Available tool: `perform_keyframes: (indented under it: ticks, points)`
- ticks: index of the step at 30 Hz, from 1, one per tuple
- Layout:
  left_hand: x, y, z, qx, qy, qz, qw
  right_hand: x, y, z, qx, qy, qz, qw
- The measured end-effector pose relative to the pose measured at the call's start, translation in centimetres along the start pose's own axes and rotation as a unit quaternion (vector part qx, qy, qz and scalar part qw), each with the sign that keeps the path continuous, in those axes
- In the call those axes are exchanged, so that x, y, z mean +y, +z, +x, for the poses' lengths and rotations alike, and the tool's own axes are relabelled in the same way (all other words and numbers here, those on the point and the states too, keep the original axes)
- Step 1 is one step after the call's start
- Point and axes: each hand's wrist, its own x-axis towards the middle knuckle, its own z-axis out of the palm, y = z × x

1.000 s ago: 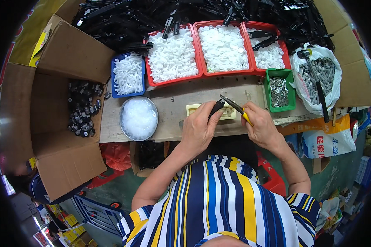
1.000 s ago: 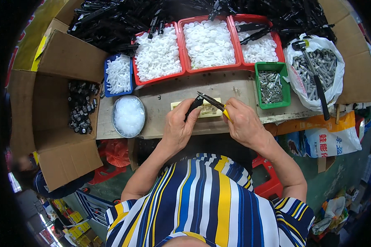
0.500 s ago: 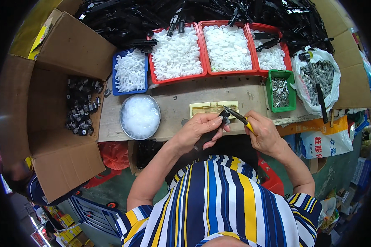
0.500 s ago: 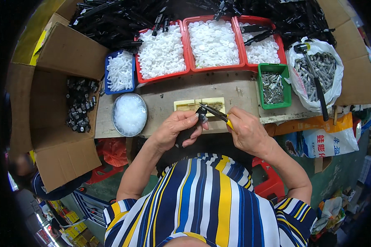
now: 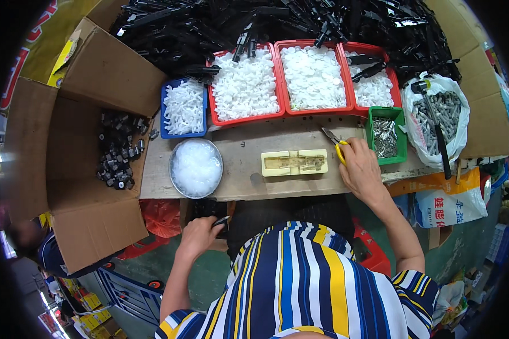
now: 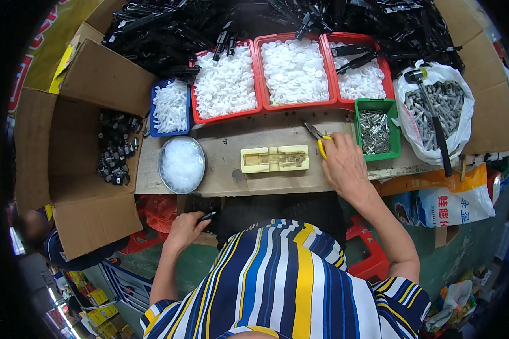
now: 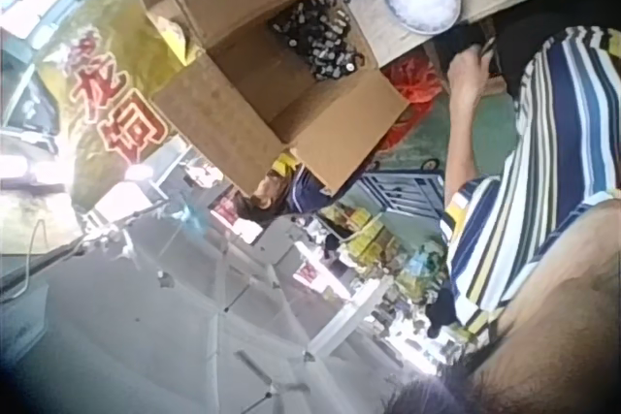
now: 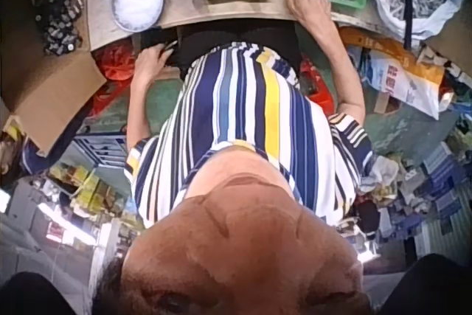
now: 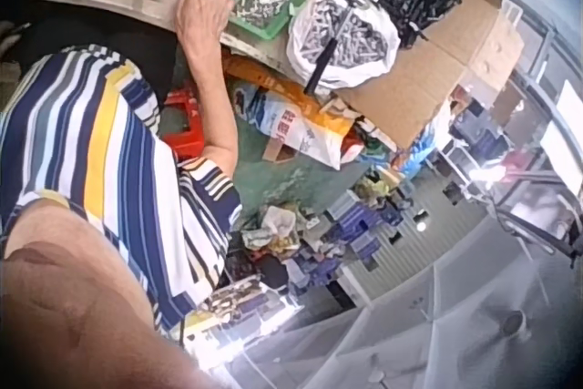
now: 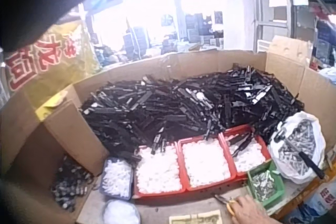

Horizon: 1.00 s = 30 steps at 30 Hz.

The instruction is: The person assembles small lock mechanisms at a workbench. They pick up a black lock body, insert a white plastic component, and use pliers to secure a metal pin. The person repeats this process, handling lock bodies, white plastic parts, and metal pins from various containers on the table.

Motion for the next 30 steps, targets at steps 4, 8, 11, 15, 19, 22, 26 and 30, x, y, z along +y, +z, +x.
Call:
perform_keyframes:
  ticks: [4,8,11,15,19,22,26,30]
  points:
    - [-5.4,2.2,-1.6,0.126,-0.03,0.046,0.99,-0.1,-0.2,0.2,0.002,-0.018,0.02,1.0]
    - [-4.7,-2.3,-1.5,0.144,-0.107,-0.072,0.981,0.0,-0.9,0.4,-0.008,-0.032,0.031,0.999]
    - [-4.7,-6.4,-1.3,0.219,-0.067,-0.122,0.966,0.4,-2.5,1.8,0.011,-0.058,0.07,0.996]
    - [-6.0,-8.9,0.9,0.36,-0.01,-0.077,0.93,0.4,-5.2,7.3,0.069,-0.101,0.076,0.99]
    - [-8.5,-9.7,3.9,0.465,0.014,0.071,0.882,0.4,-5.2,16.2,0.183,-0.129,0.025,0.974]
    - [-9.4,-10.0,4.9,0.461,-0.002,0.058,0.885,1.1,-5.0,21.8,0.265,-0.132,-0.067,0.953]
    - [-5.9,-10.8,3.9,0.495,0.069,0.032,0.866,3.4,-3.7,25.8,0.249,-0.126,-0.152,0.948]
    - [0.5,-11.1,2.8,0.513,0.14,0.001,0.847,2.9,-5.0,24.3,0.215,-0.131,0.012,0.968]
